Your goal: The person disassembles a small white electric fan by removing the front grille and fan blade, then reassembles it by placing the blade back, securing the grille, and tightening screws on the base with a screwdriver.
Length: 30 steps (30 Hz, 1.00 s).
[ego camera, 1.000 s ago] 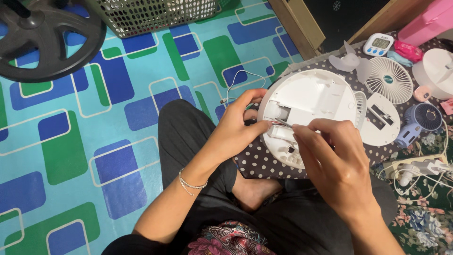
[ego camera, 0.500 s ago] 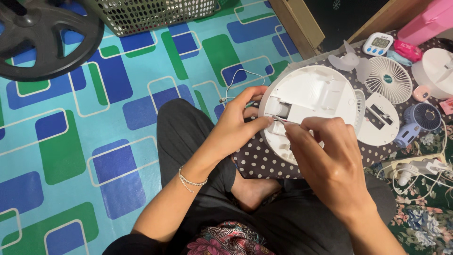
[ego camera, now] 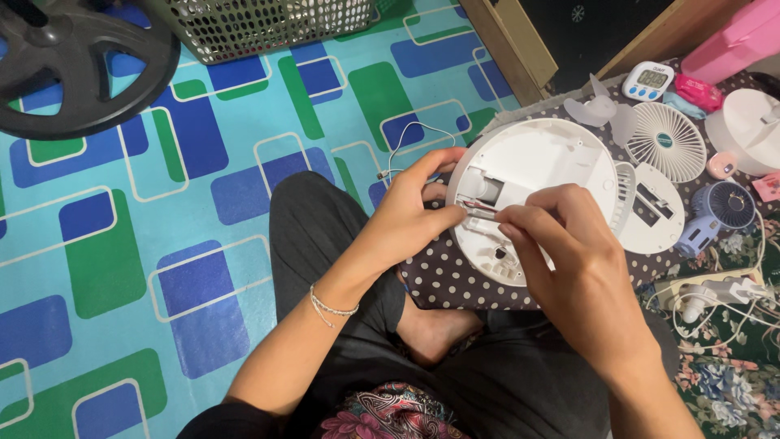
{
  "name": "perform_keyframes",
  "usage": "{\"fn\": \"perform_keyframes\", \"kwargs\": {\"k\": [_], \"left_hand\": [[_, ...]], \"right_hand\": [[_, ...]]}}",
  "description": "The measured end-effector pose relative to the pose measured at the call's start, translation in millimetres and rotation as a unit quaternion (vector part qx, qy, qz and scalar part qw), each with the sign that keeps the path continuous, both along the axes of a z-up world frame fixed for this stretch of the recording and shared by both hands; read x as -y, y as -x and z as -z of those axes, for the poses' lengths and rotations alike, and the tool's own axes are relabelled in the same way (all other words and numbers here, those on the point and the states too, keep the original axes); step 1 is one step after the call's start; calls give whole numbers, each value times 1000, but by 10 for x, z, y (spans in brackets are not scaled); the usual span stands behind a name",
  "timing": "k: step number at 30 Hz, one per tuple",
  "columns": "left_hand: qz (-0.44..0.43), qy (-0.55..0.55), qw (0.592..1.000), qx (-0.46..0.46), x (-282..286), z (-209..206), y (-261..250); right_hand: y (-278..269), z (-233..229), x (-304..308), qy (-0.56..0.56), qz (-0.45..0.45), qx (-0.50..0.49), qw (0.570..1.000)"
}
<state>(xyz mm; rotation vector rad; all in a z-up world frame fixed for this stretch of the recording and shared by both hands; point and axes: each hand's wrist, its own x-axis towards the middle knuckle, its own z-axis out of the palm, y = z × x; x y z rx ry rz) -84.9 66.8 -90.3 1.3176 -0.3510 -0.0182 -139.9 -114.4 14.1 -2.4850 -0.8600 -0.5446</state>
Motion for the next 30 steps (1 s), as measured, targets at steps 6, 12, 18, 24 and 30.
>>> {"fn": "perform_keyframes", "kwargs": {"k": [6, 12, 18, 24, 30], "left_hand": [[-6, -2, 1000, 0, 10, 47, -88], [-12, 12, 1000, -14, 29, 38, -122], [-8, 18, 1000, -21, 29, -4, -112], [-20, 8, 1000, -18, 50, -2, -134], [-22, 7, 1000, -14, 66, -4, -163]], "right_hand": [[-34, 48, -6, 4, 21, 56, 998], [-76, 39, 9, 12, -15, 84, 996], [-118, 84, -7, -40, -35, 90, 994], [-219, 144, 31, -79, -19, 94, 992], [-337, 168, 20, -53, -40, 108, 992]]}}
